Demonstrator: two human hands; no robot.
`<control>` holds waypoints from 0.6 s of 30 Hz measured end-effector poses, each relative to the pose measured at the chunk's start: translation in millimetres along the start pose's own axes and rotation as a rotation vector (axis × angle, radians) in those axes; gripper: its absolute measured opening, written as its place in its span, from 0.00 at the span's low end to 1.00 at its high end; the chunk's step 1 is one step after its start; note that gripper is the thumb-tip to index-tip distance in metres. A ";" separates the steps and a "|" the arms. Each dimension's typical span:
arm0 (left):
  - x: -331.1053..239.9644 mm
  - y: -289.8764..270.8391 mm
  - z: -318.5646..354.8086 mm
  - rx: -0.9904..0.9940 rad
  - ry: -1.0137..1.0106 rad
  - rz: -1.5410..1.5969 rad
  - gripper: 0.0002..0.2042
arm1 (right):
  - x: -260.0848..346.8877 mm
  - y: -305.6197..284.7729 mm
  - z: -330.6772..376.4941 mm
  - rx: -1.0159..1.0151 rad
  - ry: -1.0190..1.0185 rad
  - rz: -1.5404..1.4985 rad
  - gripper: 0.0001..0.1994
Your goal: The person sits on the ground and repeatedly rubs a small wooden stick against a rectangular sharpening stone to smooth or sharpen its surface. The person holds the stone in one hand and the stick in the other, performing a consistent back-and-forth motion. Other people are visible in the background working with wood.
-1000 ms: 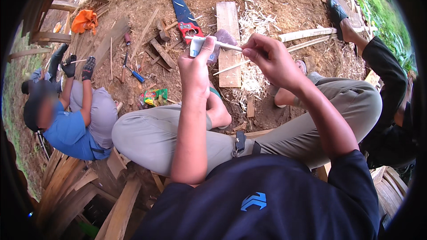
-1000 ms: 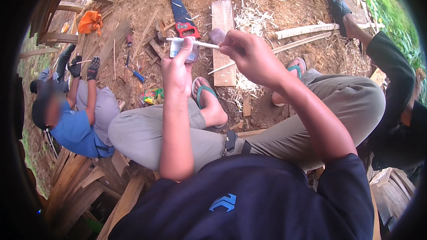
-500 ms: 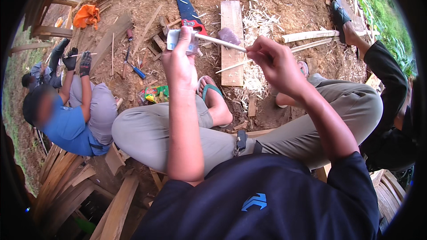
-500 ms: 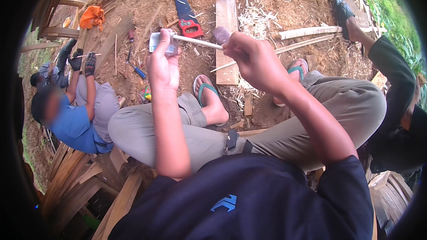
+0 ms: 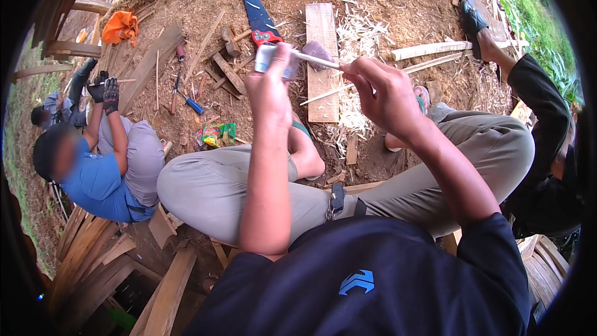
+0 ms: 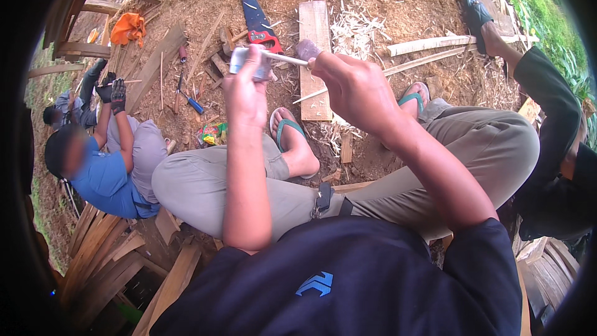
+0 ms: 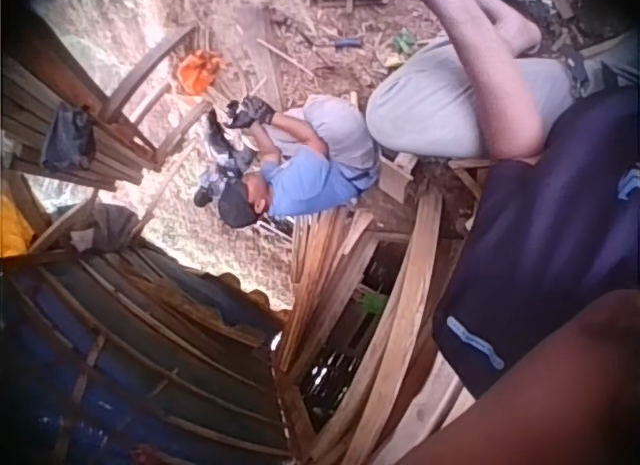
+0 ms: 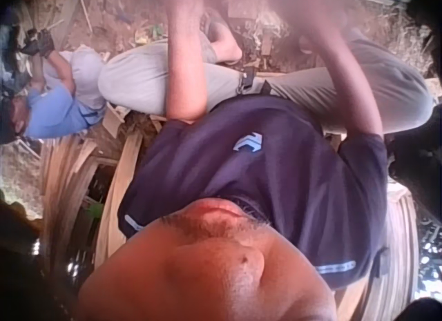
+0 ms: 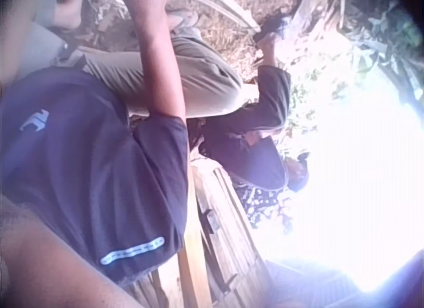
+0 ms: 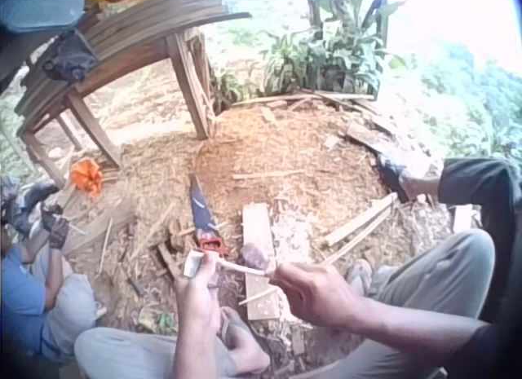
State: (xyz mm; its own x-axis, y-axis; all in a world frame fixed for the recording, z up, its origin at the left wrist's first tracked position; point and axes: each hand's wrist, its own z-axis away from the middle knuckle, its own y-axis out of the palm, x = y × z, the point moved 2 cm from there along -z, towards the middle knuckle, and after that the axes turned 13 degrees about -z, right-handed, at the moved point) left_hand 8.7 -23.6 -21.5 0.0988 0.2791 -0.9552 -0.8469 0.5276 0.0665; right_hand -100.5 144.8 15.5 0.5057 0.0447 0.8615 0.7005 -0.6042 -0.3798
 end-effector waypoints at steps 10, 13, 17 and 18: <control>-11.3 -13.9 -0.9 0.015 -0.062 0.090 0.08 | -18.4 -11.5 -2.1 0.211 0.697 -0.624 0.11; -8.8 -6.9 3.4 0.131 -0.079 0.031 0.10 | -14.7 -8.3 -1.3 0.186 0.750 -0.639 0.11; -2.6 5.4 8.5 0.110 -0.045 0.001 0.09 | -16.6 -1.2 -2.3 0.106 0.462 -0.317 0.08; -3.9 5.6 7.8 0.105 -0.039 0.015 0.09 | -7.6 0.8 -3.1 0.074 0.409 -0.261 0.07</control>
State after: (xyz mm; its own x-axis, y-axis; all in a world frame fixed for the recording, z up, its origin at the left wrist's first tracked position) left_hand 7.7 -15.4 -15.2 0.1086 0.3178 -0.9419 -0.7894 0.6034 0.1126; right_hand -105.4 141.5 9.7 0.0800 -0.1381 0.9872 0.8188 -0.5557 -0.1441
